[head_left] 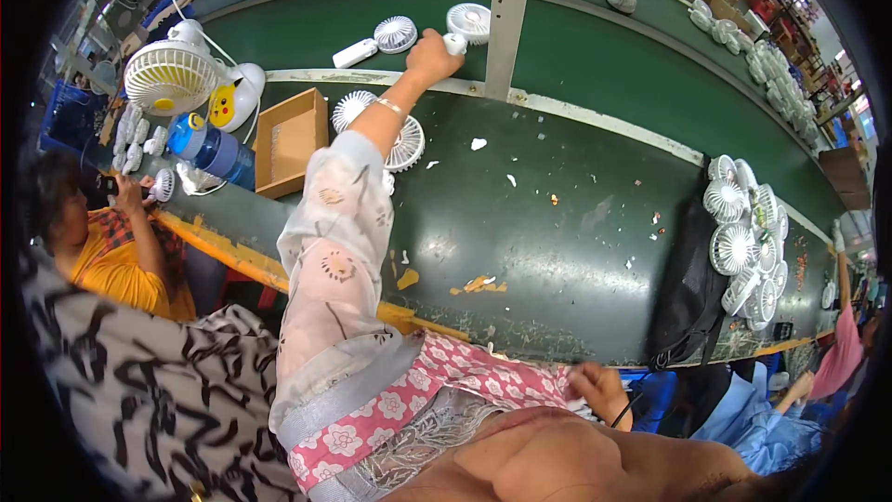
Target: The person assembles portable fans by fitting internal electronic components and fan heads into the casing pieces, snapping the casings closed by hand, and testing the fans.
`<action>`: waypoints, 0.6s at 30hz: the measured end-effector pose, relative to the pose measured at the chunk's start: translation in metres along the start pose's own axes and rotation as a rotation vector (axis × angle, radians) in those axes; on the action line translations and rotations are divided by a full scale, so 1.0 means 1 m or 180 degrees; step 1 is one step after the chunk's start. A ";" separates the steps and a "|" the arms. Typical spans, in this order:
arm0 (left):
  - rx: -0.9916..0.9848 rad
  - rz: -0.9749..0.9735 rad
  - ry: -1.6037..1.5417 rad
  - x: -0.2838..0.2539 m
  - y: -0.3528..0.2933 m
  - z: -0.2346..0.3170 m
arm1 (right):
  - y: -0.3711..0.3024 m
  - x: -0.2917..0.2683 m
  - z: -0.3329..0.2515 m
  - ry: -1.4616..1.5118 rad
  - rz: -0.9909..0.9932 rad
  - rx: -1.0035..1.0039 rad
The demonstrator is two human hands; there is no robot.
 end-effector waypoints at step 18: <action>0.0999 -0.1737 -0.2389 -0.042 -0.314 0.082 | 0.156 -0.023 -0.133 0.2387 0.0581 -0.1544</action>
Point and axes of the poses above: each hand's wrist, its own y-axis towards the middle knuckle, its own x-axis out of the palm, z = x × y, the point moved 5 cm from there along y, towards the middle knuckle, and after that the axes turned 9 degrees about z, right-handed, at the moved point
